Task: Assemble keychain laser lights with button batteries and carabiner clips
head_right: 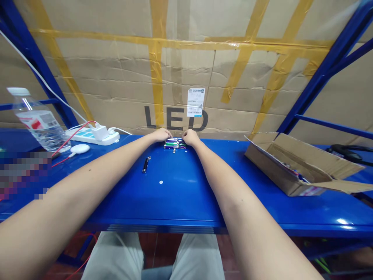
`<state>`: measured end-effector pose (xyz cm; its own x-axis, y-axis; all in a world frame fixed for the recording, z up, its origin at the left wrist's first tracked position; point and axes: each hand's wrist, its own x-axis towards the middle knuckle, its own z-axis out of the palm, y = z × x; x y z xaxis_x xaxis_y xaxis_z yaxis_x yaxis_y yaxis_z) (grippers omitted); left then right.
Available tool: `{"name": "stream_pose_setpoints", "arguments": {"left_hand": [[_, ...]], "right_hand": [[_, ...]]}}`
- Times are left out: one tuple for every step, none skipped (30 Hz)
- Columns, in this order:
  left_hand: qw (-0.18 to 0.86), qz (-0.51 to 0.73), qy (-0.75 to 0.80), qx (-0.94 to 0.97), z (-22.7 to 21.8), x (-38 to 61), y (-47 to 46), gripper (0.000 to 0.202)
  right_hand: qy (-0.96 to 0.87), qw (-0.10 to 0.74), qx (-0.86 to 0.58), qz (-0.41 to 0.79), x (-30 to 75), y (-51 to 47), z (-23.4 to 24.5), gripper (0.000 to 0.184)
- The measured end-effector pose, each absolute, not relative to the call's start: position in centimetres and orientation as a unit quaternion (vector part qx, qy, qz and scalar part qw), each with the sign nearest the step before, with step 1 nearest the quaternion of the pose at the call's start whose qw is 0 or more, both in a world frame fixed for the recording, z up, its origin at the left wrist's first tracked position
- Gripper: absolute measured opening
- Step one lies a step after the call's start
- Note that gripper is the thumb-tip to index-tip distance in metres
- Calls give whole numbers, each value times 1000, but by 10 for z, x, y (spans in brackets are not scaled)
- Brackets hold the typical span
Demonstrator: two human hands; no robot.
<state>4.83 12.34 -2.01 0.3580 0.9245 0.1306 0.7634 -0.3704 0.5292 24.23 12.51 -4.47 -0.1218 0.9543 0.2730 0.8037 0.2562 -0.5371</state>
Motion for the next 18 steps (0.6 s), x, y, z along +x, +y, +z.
{"name": "stream_pose_setpoints", "arguments": {"left_hand": [[194,208,526,801,-20,49,122,34],[194,208,526,801,-19,49,121,34],[193,209,527,801,-19,50,121,35],[192,210,527,801,-18,50,120,36],[192,211,528,800,-18,50,120,36],[192,212,527,800,-18,51,120,37],[192,213,527,800,-18,51,120,37],[193,214,526,800,-19,52,120,37],[194,214,525,800,-19,52,121,37],[195,214,524,801,-19,52,121,37],[195,214,524,801,-19,53,122,37],[196,213,524,801,-20,53,122,38],[196,213,524,801,-20,53,122,38],[196,212,524,801,-20,53,122,38],[197,211,525,801,-21,53,123,38],[197,211,525,801,-21,53,123,38],[197,211,525,801,-22,53,123,38],[198,211,525,801,-22,53,123,37]], "right_hand": [[-738,289,-596,131,243,124,-45,15],[-737,288,-597,133,244,123,-44,17],[-737,288,-596,134,244,122,-44,19],[-739,289,-593,134,245,120,-44,22],[-744,290,-588,133,246,119,-44,26],[-750,290,-580,131,246,118,-44,31],[-756,290,-572,130,247,117,-45,35],[-763,289,-564,128,247,116,-45,38],[-768,287,-558,127,248,115,-45,40],[-772,285,-554,126,249,114,-45,41],[-775,283,-552,125,250,113,-45,41],[-777,280,-550,124,251,112,-45,40],[-778,278,-550,123,252,111,-45,40],[-779,276,-550,122,253,110,-44,40],[-779,275,-551,121,254,108,-43,40],[-779,273,-552,118,255,106,-42,41],[-779,271,-554,114,256,104,-40,41],[-778,270,-557,109,257,102,-39,41]]}}
